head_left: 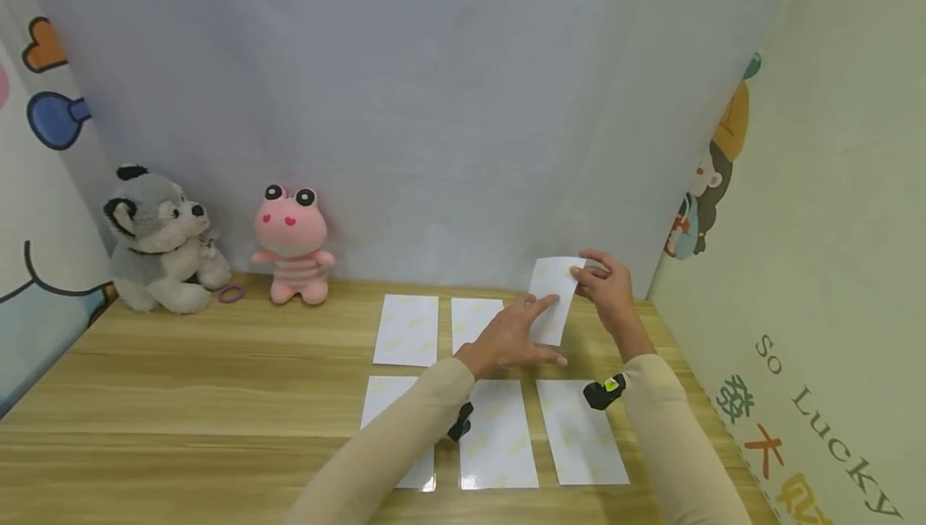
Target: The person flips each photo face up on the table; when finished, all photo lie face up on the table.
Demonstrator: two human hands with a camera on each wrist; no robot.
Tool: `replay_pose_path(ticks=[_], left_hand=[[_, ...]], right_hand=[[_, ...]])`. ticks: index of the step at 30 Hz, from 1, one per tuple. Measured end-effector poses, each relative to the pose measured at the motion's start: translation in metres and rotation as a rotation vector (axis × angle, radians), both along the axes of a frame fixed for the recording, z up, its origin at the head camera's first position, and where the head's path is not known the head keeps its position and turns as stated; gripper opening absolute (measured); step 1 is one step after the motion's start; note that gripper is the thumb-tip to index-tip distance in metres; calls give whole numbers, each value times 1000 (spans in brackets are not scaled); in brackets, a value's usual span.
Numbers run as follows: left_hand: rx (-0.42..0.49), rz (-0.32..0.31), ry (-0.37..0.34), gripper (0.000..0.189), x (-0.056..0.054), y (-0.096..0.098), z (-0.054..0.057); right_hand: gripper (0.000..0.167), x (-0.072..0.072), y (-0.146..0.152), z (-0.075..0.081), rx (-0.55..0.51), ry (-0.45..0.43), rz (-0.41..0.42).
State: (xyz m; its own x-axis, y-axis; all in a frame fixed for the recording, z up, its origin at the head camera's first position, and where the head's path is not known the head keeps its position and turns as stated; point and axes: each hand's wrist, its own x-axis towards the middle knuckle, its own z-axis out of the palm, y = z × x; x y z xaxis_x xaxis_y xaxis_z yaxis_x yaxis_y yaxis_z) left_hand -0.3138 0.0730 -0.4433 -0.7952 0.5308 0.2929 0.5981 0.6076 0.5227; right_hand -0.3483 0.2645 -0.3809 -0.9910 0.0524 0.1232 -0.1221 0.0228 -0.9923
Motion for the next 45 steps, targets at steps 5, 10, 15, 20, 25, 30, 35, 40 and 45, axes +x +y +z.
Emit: replay_pose_path(ticks=[5,10,15,20,25,30,35,40,45], left_hand=[[13,33,36,98,1,1,-1],[29,46,95,82,3,2,-1],[45,18,143,71,3,2,-1],[64,-30,178,68,2,2,-1],[89,-75,256,62,0,1,0],[177,-90,257,56,-3,0,3],[264,-63,212,50,-6,0,6],[317,-26,190,48,-6,0,7],[339,-11,184,48,-4,0,5]], right_hand=[[23,1,-3,-5,-180,-50,-19],[22,2,-6,-9,-243,-71,-38],[21,1,-6,-14,-251,-71,-16],[21,3,-5,-17,-239,-71,-2],[20,4,-4,-21,-222,-59,-18],[23,3,-5,-24,-220,-45,-22],[28,1,-7,-25,-138,-41,-17],[34,2,-12,-25,-51,-55,-47],[38,4,-15,-26,26,-60,-78]])
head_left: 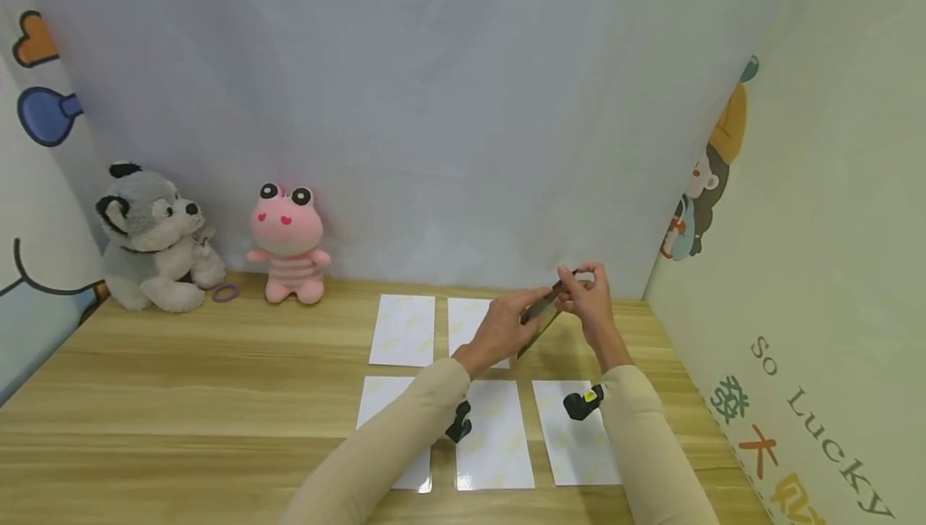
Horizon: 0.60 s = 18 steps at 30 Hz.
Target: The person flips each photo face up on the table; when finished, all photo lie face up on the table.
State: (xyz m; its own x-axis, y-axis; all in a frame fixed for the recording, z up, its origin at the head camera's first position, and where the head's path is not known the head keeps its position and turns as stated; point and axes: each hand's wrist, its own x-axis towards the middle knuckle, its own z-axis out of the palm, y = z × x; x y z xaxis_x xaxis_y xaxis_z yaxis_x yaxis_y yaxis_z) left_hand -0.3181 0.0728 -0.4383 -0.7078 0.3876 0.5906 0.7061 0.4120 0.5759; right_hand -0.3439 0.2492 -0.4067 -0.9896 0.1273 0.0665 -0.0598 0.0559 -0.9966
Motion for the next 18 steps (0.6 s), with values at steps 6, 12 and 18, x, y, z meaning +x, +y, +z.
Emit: replay_pose_path(ticks=[6,12,18], left_hand=[[19,23,37,47,1,-1,-2],[42,53,56,46,2,0,-4],[155,100,6,46,4,-2,-3]], right_hand=[[43,3,-1,-1,93,-2,-25],[46,7,2,2,131,-25,-12],[52,8,9,4,276,-42,-7]])
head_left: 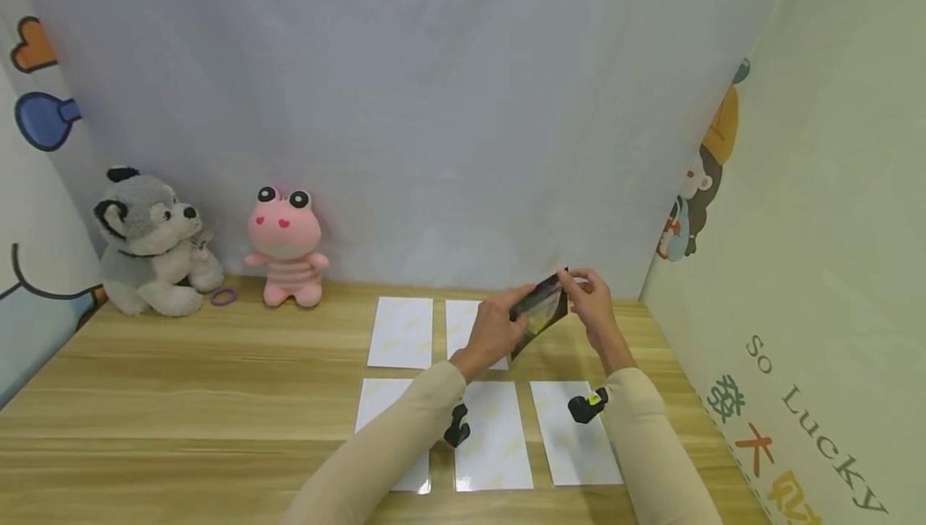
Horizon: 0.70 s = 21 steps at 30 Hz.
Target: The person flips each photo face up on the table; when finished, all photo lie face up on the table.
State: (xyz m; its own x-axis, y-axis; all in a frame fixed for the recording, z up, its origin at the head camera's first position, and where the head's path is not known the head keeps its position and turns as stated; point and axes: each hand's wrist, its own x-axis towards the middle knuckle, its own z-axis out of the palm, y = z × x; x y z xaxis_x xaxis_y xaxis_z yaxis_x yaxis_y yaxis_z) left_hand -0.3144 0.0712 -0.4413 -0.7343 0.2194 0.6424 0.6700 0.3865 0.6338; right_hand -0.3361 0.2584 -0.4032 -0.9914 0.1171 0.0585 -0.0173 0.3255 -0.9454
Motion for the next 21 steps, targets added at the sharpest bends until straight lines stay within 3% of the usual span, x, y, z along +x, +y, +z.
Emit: replay_pose_path(ticks=[5,10,12,15,18,21], left_hand=[[137,42,-127,47,0,0,2],[304,27,-272,50,1,-2,7],[363,15,-318,50,1,-3,10],[432,14,-361,50,0,-3,13],[471,45,-365,49,0,-1,15],[503,71,-376,48,1,1,15]], right_hand=[[56,3,5,-2,122,-2,31],[52,4,11,-6,96,-18,64],[52,5,13,-9,30,-23,89],[52,7,14,-12,-172,-57,140],[54,9,13,-16,-399,-100,174],[49,10,8,-20,-541,-129,170]])
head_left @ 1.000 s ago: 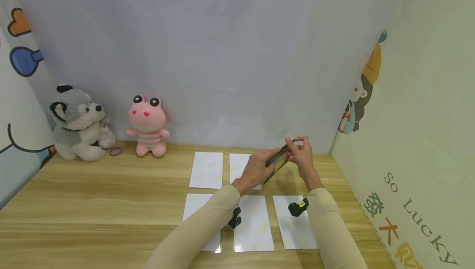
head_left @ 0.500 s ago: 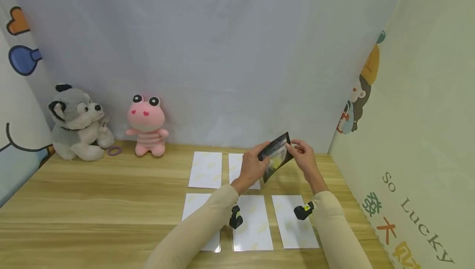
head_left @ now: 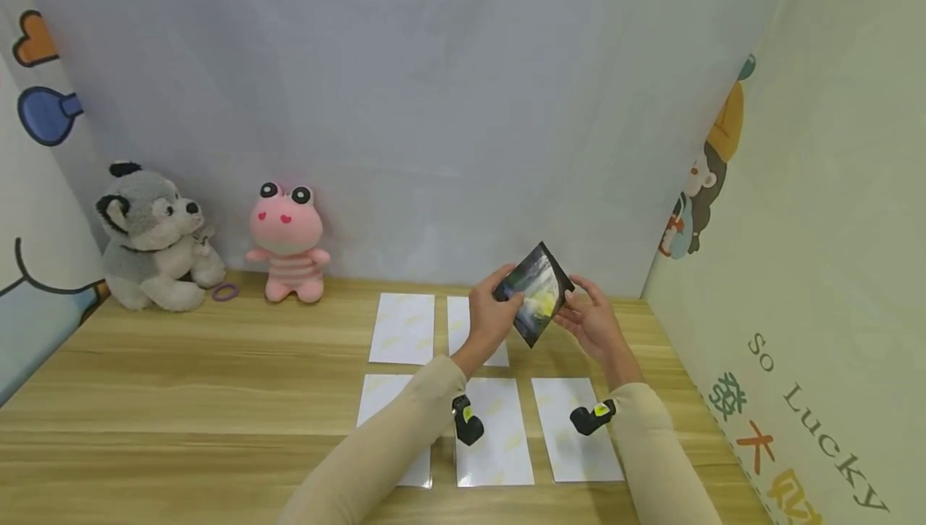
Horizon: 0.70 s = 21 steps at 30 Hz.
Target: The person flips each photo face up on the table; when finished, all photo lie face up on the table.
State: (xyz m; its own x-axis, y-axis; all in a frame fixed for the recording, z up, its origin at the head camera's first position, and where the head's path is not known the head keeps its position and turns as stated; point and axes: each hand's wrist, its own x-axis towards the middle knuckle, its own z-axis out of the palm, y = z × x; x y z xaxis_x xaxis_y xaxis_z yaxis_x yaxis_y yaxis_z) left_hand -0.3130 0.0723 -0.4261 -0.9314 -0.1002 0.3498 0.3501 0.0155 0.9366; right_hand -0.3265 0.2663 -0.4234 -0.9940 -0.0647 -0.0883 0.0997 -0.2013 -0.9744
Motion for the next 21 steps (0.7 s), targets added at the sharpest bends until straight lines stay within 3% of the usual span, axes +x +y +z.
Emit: replay_pose_path(ticks=[8,12,21], left_hand=[[90,17,-95,49,1,1,-5],[83,17,-110,50,2,0,-8],[16,3,-101,44,6,-6,-15]], right_hand=[[45,0,-11,-9,-74,-10,-61],[46,1,-13,-11,-73,-13,-74],[54,2,-6,-8,48,25,-61]])
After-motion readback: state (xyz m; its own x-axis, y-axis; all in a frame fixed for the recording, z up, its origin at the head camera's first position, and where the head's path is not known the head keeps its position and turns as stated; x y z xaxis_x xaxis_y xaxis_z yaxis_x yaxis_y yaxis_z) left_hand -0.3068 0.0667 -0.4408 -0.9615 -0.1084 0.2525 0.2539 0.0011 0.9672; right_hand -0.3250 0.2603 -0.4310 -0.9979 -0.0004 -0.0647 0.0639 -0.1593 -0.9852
